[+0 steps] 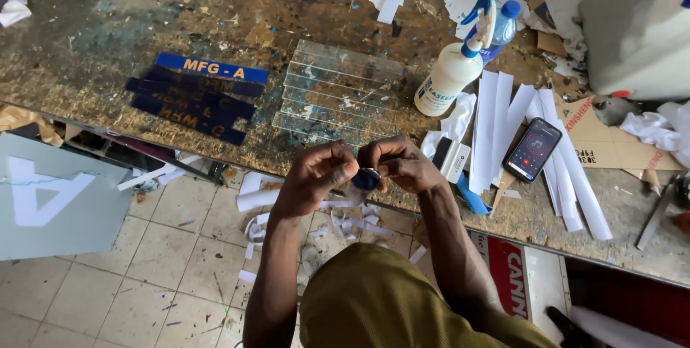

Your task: The person peels backing paper from blue and yellow stickers and places them on a cluttered workbench. They spray a clear acrylic sheet with a liquid from a spray bottle and wipe it with a squeegee. Finally, they peel the backing from a sticker and apply it to the wet acrylic sheet.

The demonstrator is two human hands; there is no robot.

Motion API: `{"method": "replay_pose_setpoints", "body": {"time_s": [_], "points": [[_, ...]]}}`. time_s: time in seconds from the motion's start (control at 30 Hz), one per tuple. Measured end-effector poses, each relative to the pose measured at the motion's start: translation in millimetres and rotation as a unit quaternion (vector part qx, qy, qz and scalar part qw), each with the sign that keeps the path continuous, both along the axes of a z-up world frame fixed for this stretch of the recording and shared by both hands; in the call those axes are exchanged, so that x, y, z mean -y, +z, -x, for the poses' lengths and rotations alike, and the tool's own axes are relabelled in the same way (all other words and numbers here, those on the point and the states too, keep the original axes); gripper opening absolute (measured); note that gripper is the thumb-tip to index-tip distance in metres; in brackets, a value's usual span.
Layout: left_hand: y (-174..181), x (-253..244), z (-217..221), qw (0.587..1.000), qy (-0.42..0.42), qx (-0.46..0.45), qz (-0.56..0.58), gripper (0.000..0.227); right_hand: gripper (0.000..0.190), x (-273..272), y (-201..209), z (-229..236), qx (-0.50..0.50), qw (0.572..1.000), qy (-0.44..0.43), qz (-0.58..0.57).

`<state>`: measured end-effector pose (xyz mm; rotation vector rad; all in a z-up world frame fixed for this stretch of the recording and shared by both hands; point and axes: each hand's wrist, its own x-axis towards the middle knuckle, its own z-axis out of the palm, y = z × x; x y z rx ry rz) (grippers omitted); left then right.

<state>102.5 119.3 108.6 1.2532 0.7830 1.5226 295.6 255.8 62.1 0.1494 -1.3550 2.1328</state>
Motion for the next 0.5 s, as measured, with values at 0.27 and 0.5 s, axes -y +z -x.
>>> {"method": "replay_pose_setpoints", "body": {"time_s": [0.27, 0.5], "points": [[-1.0, -40.2, -12.1, 0.99, 0.112, 0.044, 0.075, 0.016, 0.021, -1.7, 13.2, -16.2, 0.117, 0.966, -0.227, 0.033], [19.5, -129.3, -40.5, 0.97, 0.18, 0.158, 0.05, 0.013, 0.033, -71.9, 23.5, -34.0, 0.154, 0.626, -0.742, -0.185]]}}
